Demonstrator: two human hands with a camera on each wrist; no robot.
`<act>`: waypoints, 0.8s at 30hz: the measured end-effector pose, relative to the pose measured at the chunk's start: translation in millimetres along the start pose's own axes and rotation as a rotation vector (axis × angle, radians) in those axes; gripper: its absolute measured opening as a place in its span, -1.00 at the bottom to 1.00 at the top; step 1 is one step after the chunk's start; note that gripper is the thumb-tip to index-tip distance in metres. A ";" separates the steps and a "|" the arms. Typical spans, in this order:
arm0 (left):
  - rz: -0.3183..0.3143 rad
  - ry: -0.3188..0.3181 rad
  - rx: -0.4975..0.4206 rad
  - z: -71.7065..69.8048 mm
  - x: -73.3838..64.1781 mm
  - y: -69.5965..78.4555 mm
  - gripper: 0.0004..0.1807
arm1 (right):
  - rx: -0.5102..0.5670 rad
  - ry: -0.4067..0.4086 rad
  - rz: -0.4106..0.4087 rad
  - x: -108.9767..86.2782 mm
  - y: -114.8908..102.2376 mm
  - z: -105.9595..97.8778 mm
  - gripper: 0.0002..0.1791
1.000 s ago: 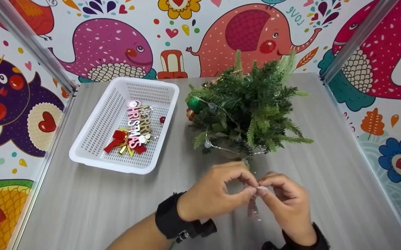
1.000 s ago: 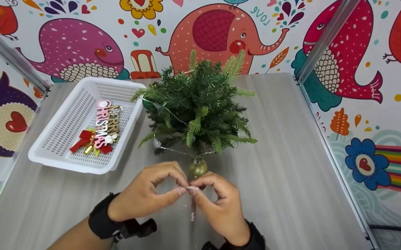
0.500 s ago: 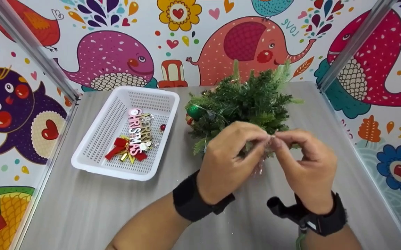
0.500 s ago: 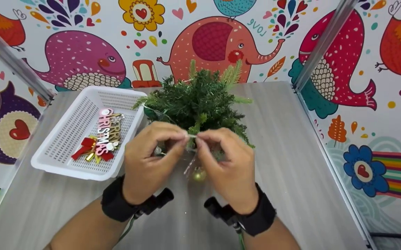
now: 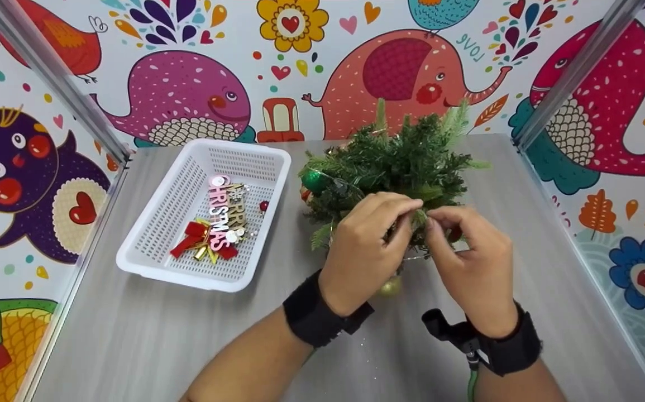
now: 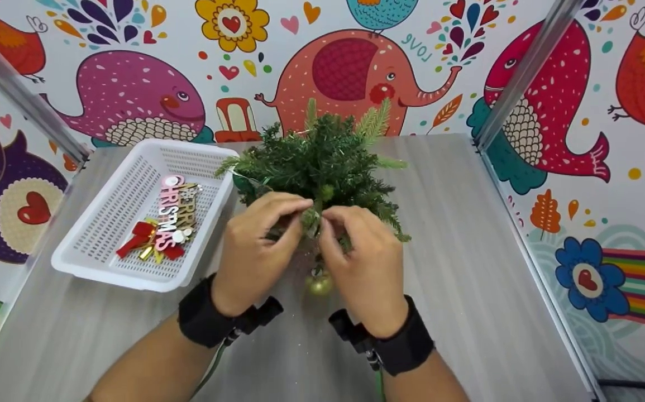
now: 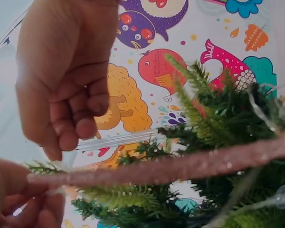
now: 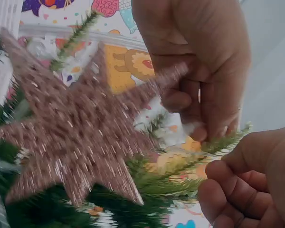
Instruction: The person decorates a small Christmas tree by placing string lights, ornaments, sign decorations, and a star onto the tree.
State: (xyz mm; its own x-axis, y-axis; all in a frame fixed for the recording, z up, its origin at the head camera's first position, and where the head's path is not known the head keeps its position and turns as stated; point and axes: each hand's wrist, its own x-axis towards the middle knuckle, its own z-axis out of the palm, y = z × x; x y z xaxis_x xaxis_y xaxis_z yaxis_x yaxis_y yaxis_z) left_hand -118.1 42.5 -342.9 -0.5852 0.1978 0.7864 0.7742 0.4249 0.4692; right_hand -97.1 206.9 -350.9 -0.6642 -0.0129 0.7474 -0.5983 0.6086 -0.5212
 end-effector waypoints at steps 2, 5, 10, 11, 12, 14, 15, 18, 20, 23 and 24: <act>-0.015 -0.014 -0.019 -0.1 -2.0 -1.0 -0.82 | 0.007 -0.017 0.013 -4.1 2.5 2.1 -0.84; -0.035 -0.041 -0.046 0.1 -5.2 -3.0 -0.81 | 0.023 -0.037 0.017 -9.7 5.9 4.6 -0.83; -0.042 -0.062 -0.068 -0.7 -9.0 -4.5 -0.79 | 0.064 -0.027 0.005 -15.5 9.0 6.7 -0.82; -0.040 -0.060 -0.072 -1.2 -9.3 -4.6 -0.80 | 0.071 -0.021 0.004 -16.1 9.2 6.6 -0.82; -0.038 -0.057 -0.074 -2.0 -9.8 -4.8 -0.80 | 0.076 -0.014 0.004 -16.6 9.2 6.4 -0.81; -0.026 -0.043 -0.066 -3.6 -10.9 -5.9 -0.81 | 0.089 0.000 0.006 -17.7 9.4 5.9 -0.80; -0.019 -0.033 -0.056 -4.9 -11.4 -6.4 -0.81 | 0.094 0.005 0.007 -18.4 9.6 5.5 -0.80; 0.011 0.004 -0.021 -10.1 -14.4 -8.9 -0.84 | 0.114 0.018 0.013 -22.1 10.9 3.4 -0.81; 0.031 0.038 0.003 -15.7 -16.8 -10.7 -0.86 | 0.127 0.025 0.025 -26.5 12.1 0.7 -0.82; 0.045 0.081 0.019 -26.5 -20.2 -14.6 -0.87 | 0.139 0.043 0.057 -36.0 14.4 -6.2 -0.84; 0.046 0.093 0.015 -30.7 -21.0 -16.6 -0.86 | 0.149 0.056 0.070 -39.6 15.6 -8.8 -0.84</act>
State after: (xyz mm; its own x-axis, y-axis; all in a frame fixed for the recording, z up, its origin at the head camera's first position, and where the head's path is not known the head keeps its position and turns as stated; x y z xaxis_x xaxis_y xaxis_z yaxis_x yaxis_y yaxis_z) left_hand -111.2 4.1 -354.9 -0.5236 0.1352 0.8412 0.7955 0.4310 0.4259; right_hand -76.2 223.8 -385.0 -0.6834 0.0719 0.7265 -0.6140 0.4817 -0.6253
